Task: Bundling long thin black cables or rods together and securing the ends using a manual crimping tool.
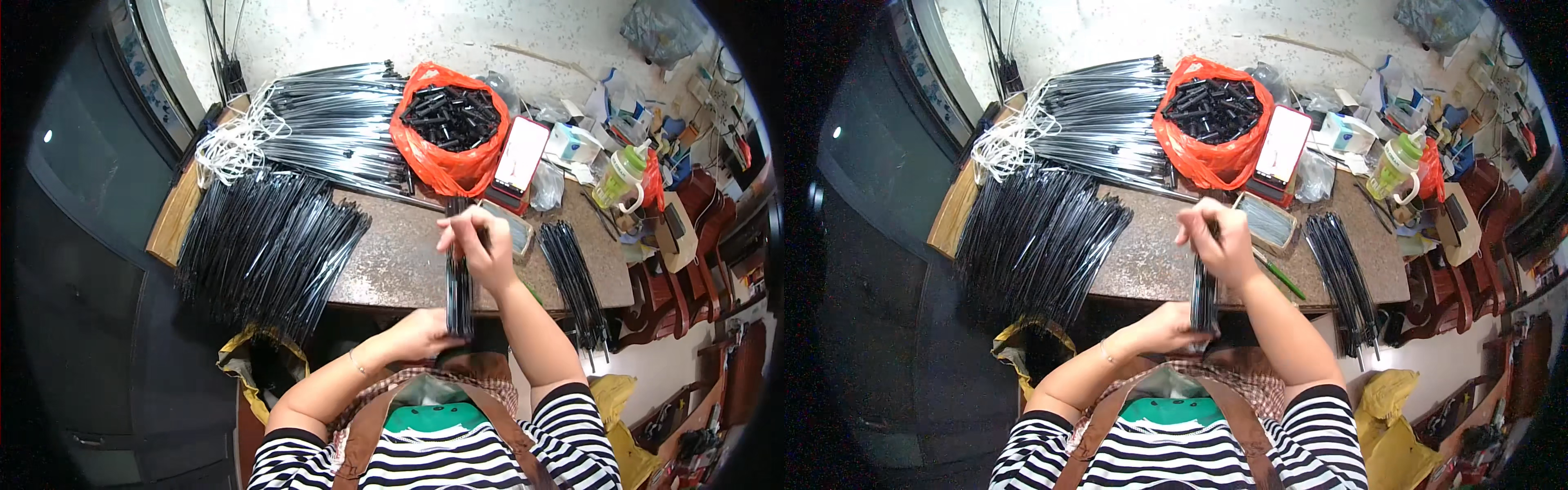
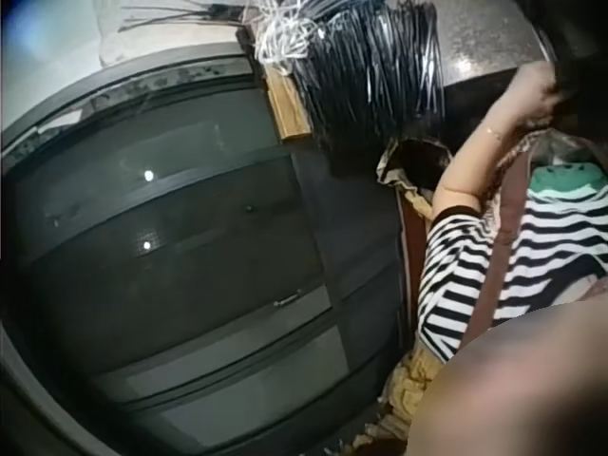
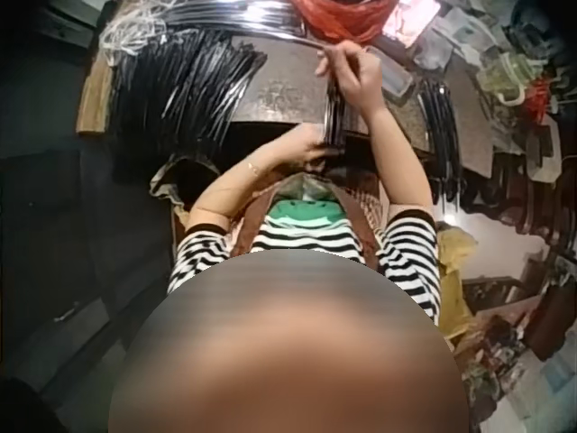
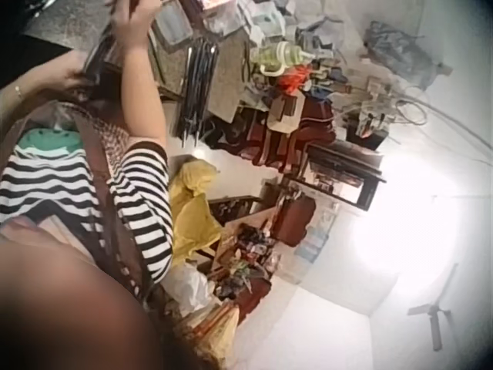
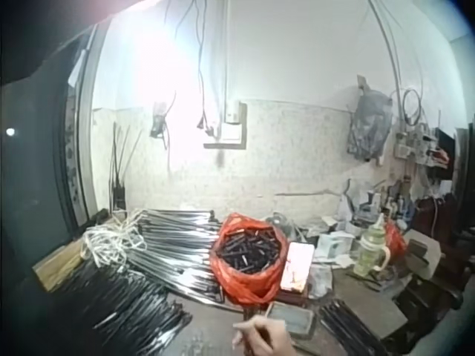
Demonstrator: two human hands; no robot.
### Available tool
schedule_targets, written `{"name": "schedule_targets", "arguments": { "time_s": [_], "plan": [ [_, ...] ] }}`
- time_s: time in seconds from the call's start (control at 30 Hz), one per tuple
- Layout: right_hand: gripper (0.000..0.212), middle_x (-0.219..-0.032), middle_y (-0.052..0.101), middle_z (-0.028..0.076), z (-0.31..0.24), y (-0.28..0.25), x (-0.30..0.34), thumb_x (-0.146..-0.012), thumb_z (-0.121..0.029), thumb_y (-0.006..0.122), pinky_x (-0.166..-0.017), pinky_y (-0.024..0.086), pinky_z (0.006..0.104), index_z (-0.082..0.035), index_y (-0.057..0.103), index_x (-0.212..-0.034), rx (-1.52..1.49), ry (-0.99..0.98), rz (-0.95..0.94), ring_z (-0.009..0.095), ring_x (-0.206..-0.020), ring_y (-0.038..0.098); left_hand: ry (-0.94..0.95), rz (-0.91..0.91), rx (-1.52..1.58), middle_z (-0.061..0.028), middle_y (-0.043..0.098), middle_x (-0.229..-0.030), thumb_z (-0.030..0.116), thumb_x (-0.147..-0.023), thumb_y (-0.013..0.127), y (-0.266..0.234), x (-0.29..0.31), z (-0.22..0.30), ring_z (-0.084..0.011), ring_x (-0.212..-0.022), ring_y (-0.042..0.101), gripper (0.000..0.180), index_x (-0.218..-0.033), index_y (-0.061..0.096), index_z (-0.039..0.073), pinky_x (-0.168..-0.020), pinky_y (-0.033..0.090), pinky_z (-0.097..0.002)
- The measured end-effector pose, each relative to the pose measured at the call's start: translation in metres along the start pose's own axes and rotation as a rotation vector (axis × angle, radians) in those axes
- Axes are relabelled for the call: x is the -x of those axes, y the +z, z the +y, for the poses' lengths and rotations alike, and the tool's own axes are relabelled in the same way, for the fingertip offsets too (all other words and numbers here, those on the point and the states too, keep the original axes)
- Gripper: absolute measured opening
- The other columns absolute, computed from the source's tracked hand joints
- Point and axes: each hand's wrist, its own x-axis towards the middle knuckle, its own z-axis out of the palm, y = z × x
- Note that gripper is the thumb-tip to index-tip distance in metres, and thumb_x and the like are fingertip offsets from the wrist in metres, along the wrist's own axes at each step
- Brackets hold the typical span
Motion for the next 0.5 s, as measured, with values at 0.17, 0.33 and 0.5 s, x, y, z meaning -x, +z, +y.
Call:
{"name": "schedule_targets", "arguments": {
  "time_s": [0.17,0.33,0.5],
  "plan": [
    [0.024,-0.054,0.051,0.002,0.059,0.003,-0.004,-0.073,-0.022,0.053,-0.044,0.036,0.0187,-0.003,0.048,-0.059,-0.046,0.343,0.121,0.005,-0.047,0.044,0.097,0.164,-0.659,-0.0069,0.053,-0.077,0.023,-0.062,0.058,0.013,0.010,-0.044,-0.0241,-0.077,0.050,0.023,-0.077,0.054,0.006,-0.068,0.040,-0.0330],
    [0.023,-0.057,0.053,0.003,0.072,-0.008,0.001,-0.070,-0.022,0.056,-0.053,0.034,0.0193,-0.006,0.047,-0.056,-0.115,0.481,0.352,0.007,-0.053,0.046,-0.320,0.123,-0.651,-0.0055,0.050,-0.057,0.034,-0.058,0.060,-0.008,0.008,-0.030,-0.0213,-0.060,0.051,0.031,-0.055,0.052,0.005,-0.060,0.041,-0.0268],
    [0.022,-0.067,0.055,0.007,0.074,0.008,-0.002,-0.075,-0.022,0.051,-0.063,0.037,0.0217,-0.004,0.048,-0.063,-0.453,0.412,0.354,0.011,-0.063,0.050,-0.088,0.141,-0.346,-0.0231,0.021,-0.117,0.034,-0.069,0.050,-0.023,-0.014,-0.075,-0.0357,-0.111,0.019,0.030,-0.089,0.054,0.013,-0.087,0.019,-0.0466]
  ]
}}
